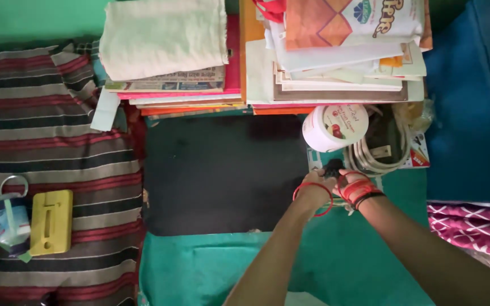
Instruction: The person picks up various small items from a striped surface and places them onto a nearby table. Items handled include a white container, a black adapter, a blue clip, a green comb, a yellow case, a small bottle, a white ring, and several white chargers with cables. The person also briefly adjusts a folded cloth on the table.
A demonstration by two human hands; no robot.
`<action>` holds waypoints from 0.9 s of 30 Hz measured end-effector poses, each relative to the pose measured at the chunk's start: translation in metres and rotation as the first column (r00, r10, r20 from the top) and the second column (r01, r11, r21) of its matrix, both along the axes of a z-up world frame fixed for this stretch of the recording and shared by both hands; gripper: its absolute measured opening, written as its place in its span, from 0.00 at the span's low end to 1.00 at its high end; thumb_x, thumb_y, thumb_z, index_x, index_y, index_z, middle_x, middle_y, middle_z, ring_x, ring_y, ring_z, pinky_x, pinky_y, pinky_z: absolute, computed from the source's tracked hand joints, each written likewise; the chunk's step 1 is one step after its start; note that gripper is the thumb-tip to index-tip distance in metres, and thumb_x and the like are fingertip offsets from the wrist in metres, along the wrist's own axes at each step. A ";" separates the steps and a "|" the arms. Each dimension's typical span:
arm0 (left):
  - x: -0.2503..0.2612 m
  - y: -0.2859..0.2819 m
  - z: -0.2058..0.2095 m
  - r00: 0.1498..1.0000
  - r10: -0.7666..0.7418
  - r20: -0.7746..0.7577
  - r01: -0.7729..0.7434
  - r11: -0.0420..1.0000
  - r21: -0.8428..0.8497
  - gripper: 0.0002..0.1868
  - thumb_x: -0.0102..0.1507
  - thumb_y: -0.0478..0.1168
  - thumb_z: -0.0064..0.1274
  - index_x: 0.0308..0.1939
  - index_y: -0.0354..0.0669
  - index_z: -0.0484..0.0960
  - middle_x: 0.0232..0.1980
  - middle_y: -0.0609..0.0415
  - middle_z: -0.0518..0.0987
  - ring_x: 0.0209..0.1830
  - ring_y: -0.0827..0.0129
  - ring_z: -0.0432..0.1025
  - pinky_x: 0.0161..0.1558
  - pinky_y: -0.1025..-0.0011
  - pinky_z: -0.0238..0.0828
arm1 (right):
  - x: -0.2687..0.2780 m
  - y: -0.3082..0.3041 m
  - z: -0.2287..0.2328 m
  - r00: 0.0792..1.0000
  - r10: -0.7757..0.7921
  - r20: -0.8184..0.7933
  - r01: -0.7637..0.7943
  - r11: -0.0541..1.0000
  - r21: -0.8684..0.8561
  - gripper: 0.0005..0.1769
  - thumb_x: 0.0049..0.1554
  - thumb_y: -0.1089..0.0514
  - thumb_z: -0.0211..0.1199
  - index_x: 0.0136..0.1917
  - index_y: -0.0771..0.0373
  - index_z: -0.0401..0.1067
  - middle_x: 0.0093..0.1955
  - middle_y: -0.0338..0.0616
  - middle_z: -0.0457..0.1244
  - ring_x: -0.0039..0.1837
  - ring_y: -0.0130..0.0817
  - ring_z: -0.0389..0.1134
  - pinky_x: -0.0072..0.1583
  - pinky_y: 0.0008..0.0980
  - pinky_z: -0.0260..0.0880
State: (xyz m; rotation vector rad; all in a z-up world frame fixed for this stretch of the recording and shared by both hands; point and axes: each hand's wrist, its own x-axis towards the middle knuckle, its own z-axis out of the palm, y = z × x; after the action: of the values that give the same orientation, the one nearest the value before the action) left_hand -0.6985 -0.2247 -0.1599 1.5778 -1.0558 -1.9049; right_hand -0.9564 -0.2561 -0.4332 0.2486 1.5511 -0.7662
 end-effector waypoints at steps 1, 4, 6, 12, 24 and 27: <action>-0.001 -0.002 0.008 1.000 -0.002 0.003 0.002 1.000 0.003 0.28 0.60 0.45 0.49 0.62 0.35 0.75 0.51 0.35 0.85 0.53 0.47 0.80 0.53 0.56 0.75 | 0.003 0.000 0.003 1.000 -0.002 0.003 0.002 1.000 0.003 0.23 0.57 0.51 0.67 0.63 0.59 0.66 0.58 0.47 0.62 0.56 0.52 0.64 0.58 0.65 0.69; -0.006 -0.010 0.033 0.978 0.030 0.208 -0.034 0.999 0.016 0.26 0.59 0.45 0.53 0.60 0.37 0.79 0.55 0.39 0.81 0.58 0.52 0.77 0.59 0.62 0.71 | 0.002 -0.008 0.019 0.734 0.507 -0.452 -0.538 0.840 0.068 0.21 0.56 0.48 0.67 0.59 0.58 0.70 0.58 0.48 0.65 0.58 0.50 0.66 0.59 0.57 0.70; 0.002 -0.007 0.053 0.981 -0.037 0.190 0.039 0.999 -0.007 0.23 0.62 0.48 0.51 0.56 0.38 0.80 0.53 0.42 0.82 0.57 0.54 0.78 0.58 0.62 0.72 | 0.006 -0.003 0.035 -0.296 0.663 -0.687 -0.815 0.201 0.544 0.21 0.53 0.43 0.67 0.52 0.58 0.77 0.57 0.51 0.69 0.60 0.47 0.70 0.61 0.45 0.73; 0.005 -0.001 0.012 0.961 -0.102 0.257 0.155 0.968 -0.195 0.16 0.63 0.44 0.45 0.45 0.38 0.83 0.48 0.39 0.83 0.53 0.48 0.77 0.54 0.55 0.73 | 0.056 -0.013 0.143 -0.528 0.646 -0.551 -0.743 -0.037 0.668 0.38 0.67 0.32 0.40 0.51 0.62 0.82 0.56 0.55 0.71 0.62 0.55 0.70 0.65 0.51 0.67; 0.027 -0.015 0.069 0.971 0.059 0.231 -0.053 0.998 -0.035 0.24 0.62 0.45 0.46 0.61 0.45 0.80 0.56 0.47 0.83 0.53 0.58 0.80 0.53 0.63 0.76 | 0.000 -0.022 0.006 0.937 -0.241 0.251 0.254 0.967 -0.020 0.12 0.61 0.57 0.56 0.56 0.64 0.69 0.51 0.49 0.70 0.53 0.47 0.72 0.54 0.46 0.77; 0.020 -0.021 0.020 0.946 0.130 0.295 -0.128 0.991 -0.024 0.27 0.63 0.43 0.49 0.67 0.44 0.72 0.59 0.42 0.80 0.57 0.56 0.75 0.58 0.62 0.70 | 0.023 -0.015 0.031 0.904 -0.267 0.334 0.243 0.963 0.112 0.12 0.60 0.56 0.63 0.51 0.66 0.67 0.44 0.47 0.65 0.47 0.44 0.68 0.50 0.45 0.77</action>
State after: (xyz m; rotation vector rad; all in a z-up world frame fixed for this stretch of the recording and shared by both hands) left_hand -0.6790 -0.2458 -0.1402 1.9239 -1.0431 -1.6116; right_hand -0.9331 -0.2707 -0.4020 0.6162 1.2213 -0.8236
